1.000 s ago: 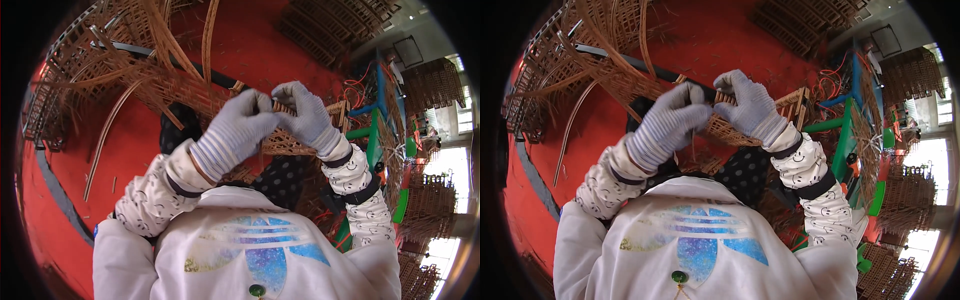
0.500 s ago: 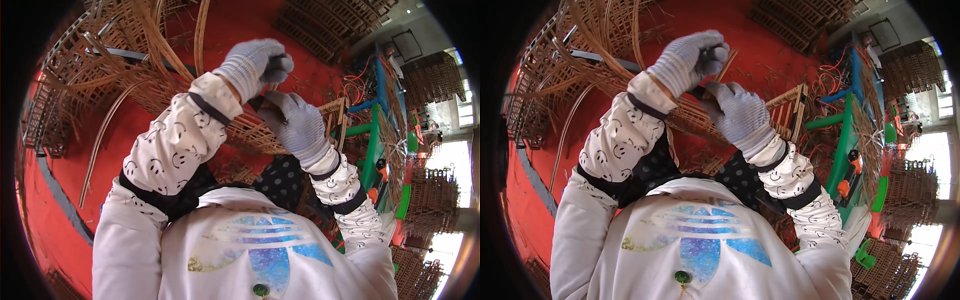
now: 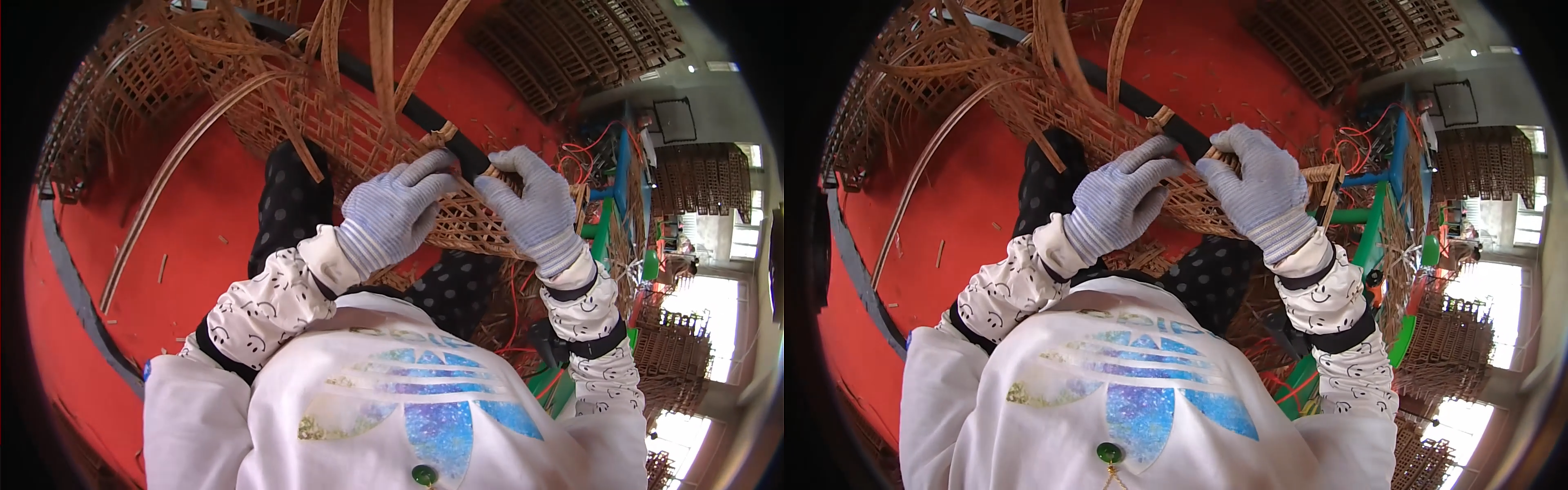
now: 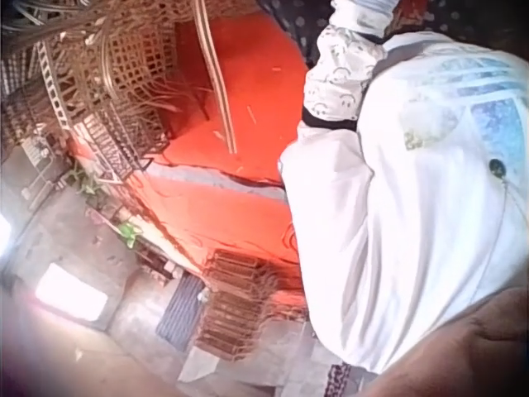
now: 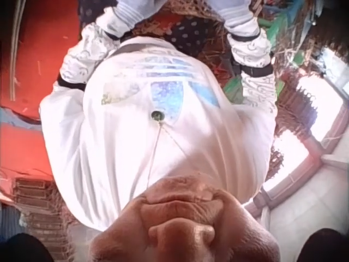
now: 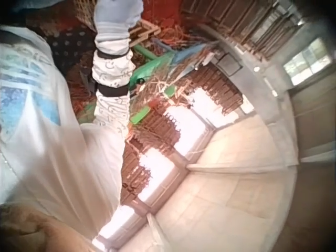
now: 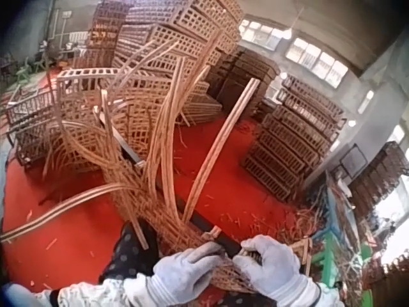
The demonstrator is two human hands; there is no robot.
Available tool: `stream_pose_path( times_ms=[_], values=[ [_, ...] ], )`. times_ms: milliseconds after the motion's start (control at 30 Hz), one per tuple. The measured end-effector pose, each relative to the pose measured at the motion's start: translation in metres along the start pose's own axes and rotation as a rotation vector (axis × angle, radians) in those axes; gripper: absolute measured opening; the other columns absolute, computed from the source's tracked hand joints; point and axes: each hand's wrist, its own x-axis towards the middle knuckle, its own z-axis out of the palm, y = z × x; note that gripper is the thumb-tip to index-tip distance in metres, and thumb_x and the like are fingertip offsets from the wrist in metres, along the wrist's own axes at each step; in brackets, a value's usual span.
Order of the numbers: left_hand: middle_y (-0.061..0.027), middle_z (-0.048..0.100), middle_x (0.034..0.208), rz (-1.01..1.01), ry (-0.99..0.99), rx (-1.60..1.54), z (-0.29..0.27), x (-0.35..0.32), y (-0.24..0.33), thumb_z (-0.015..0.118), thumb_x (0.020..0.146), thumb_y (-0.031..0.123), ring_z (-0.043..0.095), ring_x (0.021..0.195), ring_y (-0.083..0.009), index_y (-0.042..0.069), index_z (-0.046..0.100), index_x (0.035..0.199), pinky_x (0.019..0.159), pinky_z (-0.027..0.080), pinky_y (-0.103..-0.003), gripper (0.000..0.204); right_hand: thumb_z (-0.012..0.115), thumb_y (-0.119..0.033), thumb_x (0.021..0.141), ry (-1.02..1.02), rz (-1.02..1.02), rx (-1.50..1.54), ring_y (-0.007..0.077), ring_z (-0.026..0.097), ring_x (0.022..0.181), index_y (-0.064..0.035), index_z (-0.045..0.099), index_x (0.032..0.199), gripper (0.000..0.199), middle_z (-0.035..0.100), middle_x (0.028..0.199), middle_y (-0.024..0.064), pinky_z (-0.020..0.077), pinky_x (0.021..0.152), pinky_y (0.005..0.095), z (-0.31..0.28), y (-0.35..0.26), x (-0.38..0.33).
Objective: Weaving bamboo or wood strips onto a structural frame to create furniture or baskets.
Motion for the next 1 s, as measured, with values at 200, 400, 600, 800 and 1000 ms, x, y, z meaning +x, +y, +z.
stream_pose_path(
  times_ms=[200, 400, 600, 800, 1000],
  values=[
    [-0.0071, 0.046, 0.13, -0.082, -0.126, -0.076, 0.006, -0.01, -0.013, 0.054, 0.074, 0.001, 0.06, 0.091, -0.0296, 0.009, 0.057, 0.097, 0.07, 0.051, -0.035, 0.024, 0.071, -0.016, 0.073, -0.127, 0.192, 0.264, 0.016, 0.063, 0.065, 0.0016, 0.056, 0.095, 0.032, 0.063, 0.077, 0.0101, 0.049, 0.058, 0.0261, -0.001, 0.013, 0.009],
    [-0.0118, 0.049, 0.123, -0.119, 0.048, -0.449, 0.017, -0.012, -0.008, 0.059, 0.078, 0.009, 0.061, 0.086, -0.0222, 0.005, 0.056, 0.098, 0.071, 0.05, -0.029, 0.021, 0.072, -0.012, 0.071, -0.402, 0.449, 0.606, 0.0126, 0.06, 0.063, 0.0073, 0.052, 0.099, 0.039, 0.061, 0.077, 0.0103, 0.0492, 0.056, 0.0226, -0.013, 0.008, 0.023],
    [-0.0099, 0.054, 0.097, -0.411, 0.091, -0.469, 0.02, 0.011, 0.021, 0.071, 0.073, 0.022, 0.057, 0.075, -0.0184, 0.0, 0.058, 0.091, 0.063, 0.047, -0.027, 0.031, 0.071, -0.009, 0.071, -0.424, 0.467, 0.776, 0.0128, 0.06, 0.063, 0.0059, 0.051, 0.098, 0.037, 0.061, 0.079, 0.0103, 0.0501, 0.057, 0.0224, -0.008, 0.021, 0.021],
    [-0.008, 0.054, 0.088, -0.448, 0.163, -0.496, 0.032, 0.015, 0.019, 0.072, 0.071, 0.022, 0.052, 0.066, -0.0152, -0.002, 0.06, 0.08, 0.059, 0.045, -0.026, 0.029, 0.069, -0.008, 0.072, -0.364, 0.421, 0.737, 0.0107, 0.059, 0.065, 0.0055, 0.05, 0.102, 0.038, 0.062, 0.081, 0.0092, 0.0489, 0.056, 0.0217, -0.004, 0.014, 0.014],
    [-0.0116, 0.058, 0.081, -0.521, 0.02, -0.539, 0.021, 0.027, 0.018, 0.069, 0.07, 0.027, 0.059, 0.068, -0.0217, 0.0, 0.062, 0.075, 0.063, 0.048, -0.03, 0.029, 0.066, -0.007, 0.075, -0.224, 0.252, 0.541, 0.0095, 0.06, 0.072, 0.0026, 0.054, 0.102, 0.03, 0.063, 0.083, 0.0089, 0.0501, 0.06, 0.0222, -0.002, 0.019, 0.01]
  ],
)
